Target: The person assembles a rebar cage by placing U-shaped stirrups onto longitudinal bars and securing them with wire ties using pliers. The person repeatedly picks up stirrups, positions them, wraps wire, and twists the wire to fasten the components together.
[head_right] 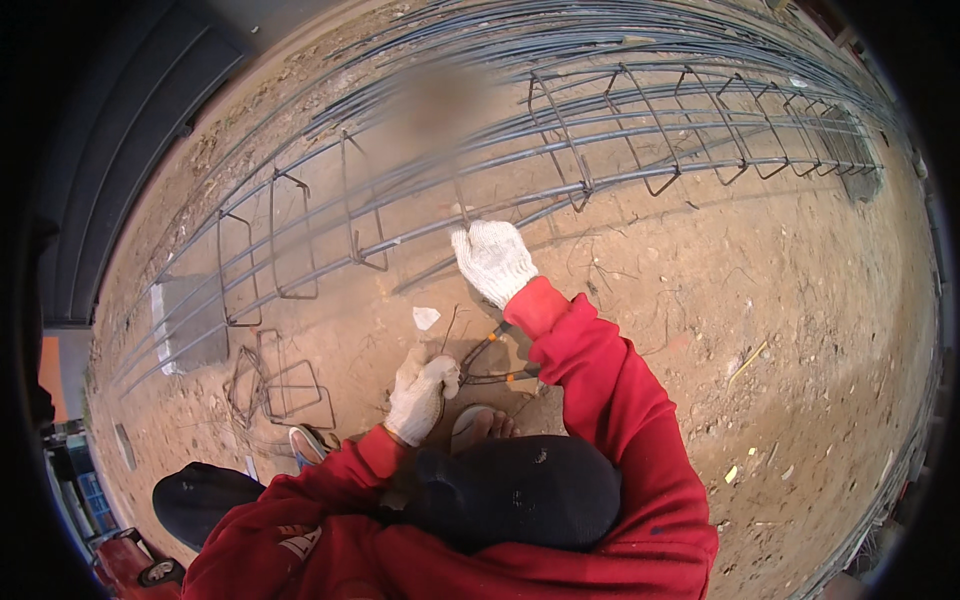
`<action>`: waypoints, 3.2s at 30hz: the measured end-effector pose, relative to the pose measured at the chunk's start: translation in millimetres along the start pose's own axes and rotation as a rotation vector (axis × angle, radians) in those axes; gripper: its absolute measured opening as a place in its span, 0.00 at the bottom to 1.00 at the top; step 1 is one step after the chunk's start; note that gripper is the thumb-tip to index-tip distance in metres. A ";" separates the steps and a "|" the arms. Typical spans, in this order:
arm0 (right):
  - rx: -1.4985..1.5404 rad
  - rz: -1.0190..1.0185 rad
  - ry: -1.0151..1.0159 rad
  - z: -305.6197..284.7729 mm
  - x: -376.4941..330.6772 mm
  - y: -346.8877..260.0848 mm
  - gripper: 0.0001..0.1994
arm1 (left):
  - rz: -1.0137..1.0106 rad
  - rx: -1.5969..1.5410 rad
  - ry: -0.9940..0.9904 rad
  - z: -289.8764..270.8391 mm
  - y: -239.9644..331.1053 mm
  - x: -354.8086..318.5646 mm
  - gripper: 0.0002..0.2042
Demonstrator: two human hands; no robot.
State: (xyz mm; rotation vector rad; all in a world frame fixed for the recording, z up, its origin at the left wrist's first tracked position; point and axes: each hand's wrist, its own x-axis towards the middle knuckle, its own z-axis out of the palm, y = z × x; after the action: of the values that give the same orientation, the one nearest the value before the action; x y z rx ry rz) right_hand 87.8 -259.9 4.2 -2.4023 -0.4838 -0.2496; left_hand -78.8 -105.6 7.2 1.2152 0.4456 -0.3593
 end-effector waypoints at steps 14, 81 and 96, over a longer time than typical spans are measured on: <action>-0.045 -0.011 0.039 6.0 -2.7 1.3 0.17 | 0.090 -0.155 0.189 14.3 -1.7 17.1 0.15; 0.077 -0.231 0.139 -80.8 55.7 -20.7 0.10 | 0.756 0.505 0.025 67.8 61.6 136.4 0.15; -0.134 -0.712 -0.055 -112.9 1.3 -8.3 0.14 | 0.858 0.634 0.031 57.2 52.1 149.0 0.16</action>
State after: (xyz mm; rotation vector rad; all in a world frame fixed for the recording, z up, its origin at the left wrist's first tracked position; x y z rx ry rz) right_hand 79.7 -326.7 95.2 -2.2754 -1.3769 -0.5348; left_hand 82.7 -148.0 -10.5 1.8979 -0.2141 0.2885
